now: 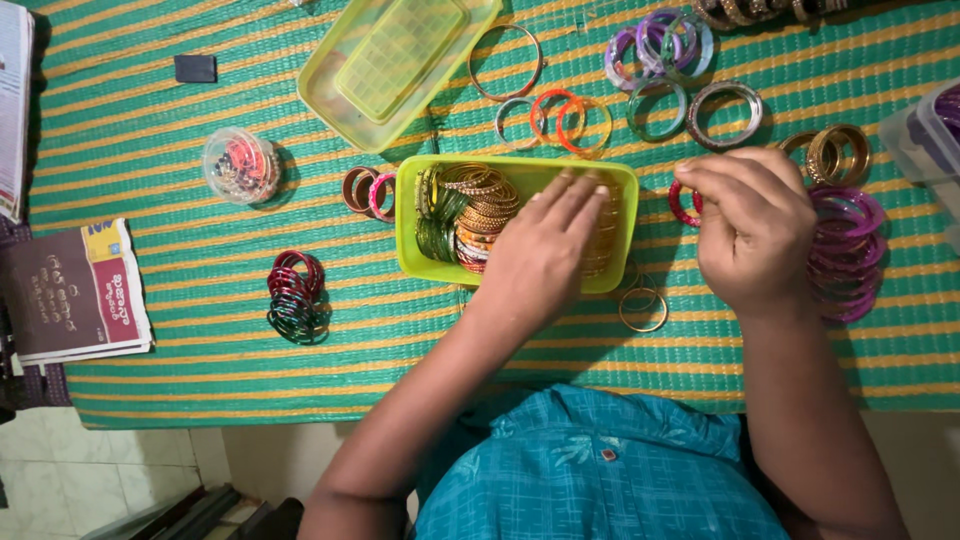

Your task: The person sits on a mat and organizes colorful bangles by picking them up from a green plastic container and the mat, sorting them into stacks, and placing them back into the container or on the mat.

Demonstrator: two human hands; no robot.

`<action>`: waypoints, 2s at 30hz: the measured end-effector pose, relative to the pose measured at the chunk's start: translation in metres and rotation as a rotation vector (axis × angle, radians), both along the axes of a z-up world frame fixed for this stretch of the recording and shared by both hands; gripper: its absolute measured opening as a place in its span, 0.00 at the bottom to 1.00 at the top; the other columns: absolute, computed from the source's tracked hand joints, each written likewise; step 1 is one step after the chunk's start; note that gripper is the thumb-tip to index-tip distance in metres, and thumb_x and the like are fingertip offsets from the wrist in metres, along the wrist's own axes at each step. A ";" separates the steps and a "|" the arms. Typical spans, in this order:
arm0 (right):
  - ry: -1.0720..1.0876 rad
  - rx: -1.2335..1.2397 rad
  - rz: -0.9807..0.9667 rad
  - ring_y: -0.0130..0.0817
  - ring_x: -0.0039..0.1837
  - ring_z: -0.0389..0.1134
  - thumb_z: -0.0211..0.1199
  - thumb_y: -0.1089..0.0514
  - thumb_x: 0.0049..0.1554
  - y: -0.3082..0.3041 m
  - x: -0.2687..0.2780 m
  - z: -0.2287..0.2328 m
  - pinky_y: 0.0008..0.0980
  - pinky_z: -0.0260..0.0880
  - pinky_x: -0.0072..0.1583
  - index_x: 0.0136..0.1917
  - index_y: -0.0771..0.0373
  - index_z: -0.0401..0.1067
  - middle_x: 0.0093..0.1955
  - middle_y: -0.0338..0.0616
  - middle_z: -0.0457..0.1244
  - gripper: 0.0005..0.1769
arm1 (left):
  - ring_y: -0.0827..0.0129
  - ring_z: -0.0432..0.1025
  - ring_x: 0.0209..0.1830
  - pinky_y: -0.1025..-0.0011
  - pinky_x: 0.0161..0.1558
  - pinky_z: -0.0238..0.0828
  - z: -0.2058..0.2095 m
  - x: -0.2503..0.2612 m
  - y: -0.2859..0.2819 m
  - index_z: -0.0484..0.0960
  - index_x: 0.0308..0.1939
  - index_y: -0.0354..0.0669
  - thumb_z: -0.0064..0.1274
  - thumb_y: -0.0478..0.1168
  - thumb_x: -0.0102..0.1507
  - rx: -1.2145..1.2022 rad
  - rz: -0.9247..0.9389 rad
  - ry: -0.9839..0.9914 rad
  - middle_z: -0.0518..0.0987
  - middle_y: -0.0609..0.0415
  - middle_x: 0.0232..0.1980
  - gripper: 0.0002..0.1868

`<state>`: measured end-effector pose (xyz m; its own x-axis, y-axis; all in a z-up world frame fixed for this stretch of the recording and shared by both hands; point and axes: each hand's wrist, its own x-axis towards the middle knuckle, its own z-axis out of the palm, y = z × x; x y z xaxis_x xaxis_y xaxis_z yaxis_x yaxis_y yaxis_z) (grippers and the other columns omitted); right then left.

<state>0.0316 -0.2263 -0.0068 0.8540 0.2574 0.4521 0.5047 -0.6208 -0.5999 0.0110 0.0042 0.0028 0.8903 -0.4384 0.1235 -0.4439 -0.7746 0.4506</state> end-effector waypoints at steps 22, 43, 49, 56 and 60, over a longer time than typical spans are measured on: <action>-0.054 0.037 0.006 0.48 0.56 0.70 0.60 0.80 0.54 0.010 0.004 0.026 0.41 0.72 0.57 0.51 0.70 0.77 0.53 0.51 0.70 0.14 | 0.62 0.28 0.86 0.65 0.78 0.27 -0.052 -0.005 -0.030 0.37 0.80 0.30 0.34 0.67 0.68 -1.209 0.611 0.989 0.34 0.44 0.86 0.52; -0.059 0.029 -0.011 0.47 0.56 0.70 0.60 0.81 0.54 0.014 0.005 0.033 0.40 0.72 0.58 0.50 0.70 0.78 0.53 0.51 0.70 0.14 | 0.58 0.12 0.84 0.54 0.77 0.27 -0.034 0.007 -0.007 0.41 0.81 0.38 0.29 0.74 0.65 -0.753 0.442 1.061 0.24 0.40 0.84 0.54; -0.062 0.021 -0.006 0.47 0.57 0.70 0.60 0.81 0.54 0.014 0.006 0.033 0.40 0.72 0.58 0.50 0.70 0.77 0.53 0.50 0.70 0.14 | 0.60 0.11 0.83 0.52 0.76 0.24 -0.036 0.010 -0.011 0.40 0.81 0.38 0.29 0.74 0.63 -0.782 0.471 1.107 0.27 0.45 0.85 0.55; -0.062 0.010 -0.007 0.47 0.57 0.70 0.61 0.80 0.55 0.013 0.007 0.034 0.40 0.72 0.58 0.50 0.70 0.77 0.53 0.50 0.70 0.13 | 0.61 0.15 0.84 0.55 0.77 0.23 -0.037 0.013 -0.015 0.38 0.81 0.38 0.29 0.75 0.63 -0.791 0.480 1.122 0.27 0.45 0.85 0.56; -0.059 0.011 -0.003 0.47 0.56 0.70 0.61 0.80 0.56 0.013 0.007 0.034 0.40 0.72 0.58 0.50 0.70 0.77 0.53 0.50 0.70 0.12 | 0.58 0.24 0.86 0.59 0.78 0.28 -0.037 0.010 -0.013 0.37 0.80 0.33 0.31 0.74 0.64 -0.825 0.485 1.103 0.32 0.42 0.86 0.57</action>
